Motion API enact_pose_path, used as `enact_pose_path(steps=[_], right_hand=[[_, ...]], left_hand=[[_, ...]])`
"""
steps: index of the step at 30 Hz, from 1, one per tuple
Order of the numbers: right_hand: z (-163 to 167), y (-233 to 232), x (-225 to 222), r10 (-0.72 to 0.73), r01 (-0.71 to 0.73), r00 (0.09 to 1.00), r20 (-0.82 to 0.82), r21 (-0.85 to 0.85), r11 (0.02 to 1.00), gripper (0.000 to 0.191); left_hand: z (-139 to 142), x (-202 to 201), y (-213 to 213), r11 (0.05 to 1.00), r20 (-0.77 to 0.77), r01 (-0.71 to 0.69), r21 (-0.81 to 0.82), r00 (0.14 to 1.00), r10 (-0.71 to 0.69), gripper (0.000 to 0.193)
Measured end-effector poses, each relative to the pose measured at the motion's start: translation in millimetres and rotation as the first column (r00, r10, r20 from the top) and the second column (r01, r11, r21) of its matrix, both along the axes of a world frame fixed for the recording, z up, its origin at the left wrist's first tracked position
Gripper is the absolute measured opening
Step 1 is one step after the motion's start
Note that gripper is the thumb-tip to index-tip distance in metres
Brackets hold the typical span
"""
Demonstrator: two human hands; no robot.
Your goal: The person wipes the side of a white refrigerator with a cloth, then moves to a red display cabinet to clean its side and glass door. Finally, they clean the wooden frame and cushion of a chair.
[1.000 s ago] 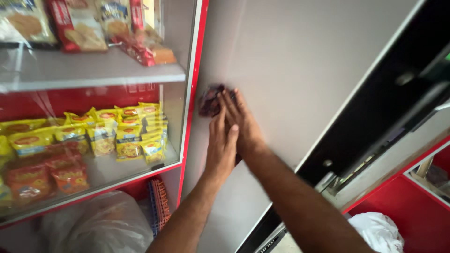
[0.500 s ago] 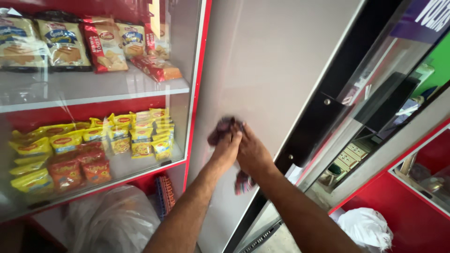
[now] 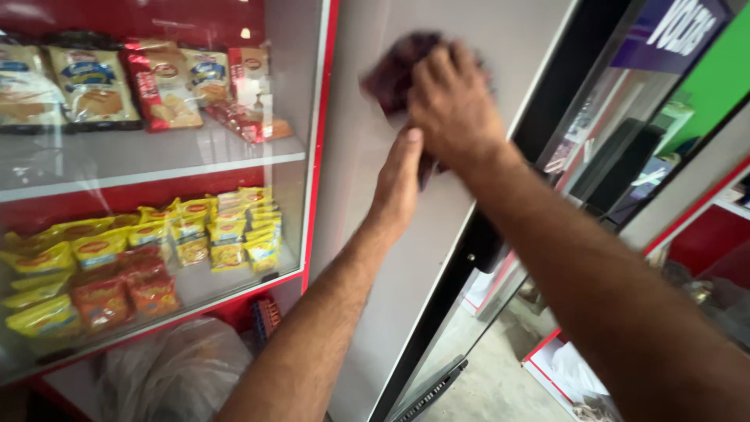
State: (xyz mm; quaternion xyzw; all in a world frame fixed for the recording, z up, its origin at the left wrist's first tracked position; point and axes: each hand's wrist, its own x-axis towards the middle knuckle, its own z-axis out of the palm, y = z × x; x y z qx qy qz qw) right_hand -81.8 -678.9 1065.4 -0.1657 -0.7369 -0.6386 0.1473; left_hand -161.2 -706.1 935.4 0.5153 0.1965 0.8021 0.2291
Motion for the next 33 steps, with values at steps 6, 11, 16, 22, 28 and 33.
enact_pose_path(steps=[6, 11, 16, 22, 28, 33], right_hand=[[48.1, 8.8, 42.1, 0.059, -0.050, 0.991, -0.116, 0.079, 0.996, 0.067], [50.4, 13.2, 54.9, 0.075, -0.084, 0.960, -0.270, -0.024, 0.996, 0.066], [32.9, 13.5, 52.2, 0.167, -0.157, 0.968, -0.186, 0.069, 0.985, 0.048], [25.1, 13.9, 53.3, 0.386, -0.430, 0.899, -0.207, -0.245, 0.869, 0.021], [19.4, 8.0, 63.3, 0.478, -0.620, 0.770, -0.423, -0.317, 0.718, 0.020], [14.1, -6.9, 76.2, 0.608, -0.919, 0.390, -0.692, -0.247, 0.308, 0.022]], left_hand=[[51.3, 32.6, 9.6, 0.746, -0.343, -0.649, 0.149, 0.674, 0.654, 0.054], [68.0, 57.2, 22.0, 0.683, -0.267, -0.702, 0.201, 0.631, 0.728, 0.052], [55.6, 54.4, 19.1, 0.595, -0.249, -0.791, 0.140, 0.554, 0.795, 0.051], [44.7, 54.8, 24.6, 0.685, -0.091, -0.726, 0.060, 0.680, 0.728, 0.044], [55.2, 76.9, 23.9, 0.754, 0.107, -0.626, 0.198, 0.779, 0.618, 0.052], [66.4, 81.1, 7.9, 0.803, 0.033, -0.565, 0.190, 0.821, 0.570, 0.070]])
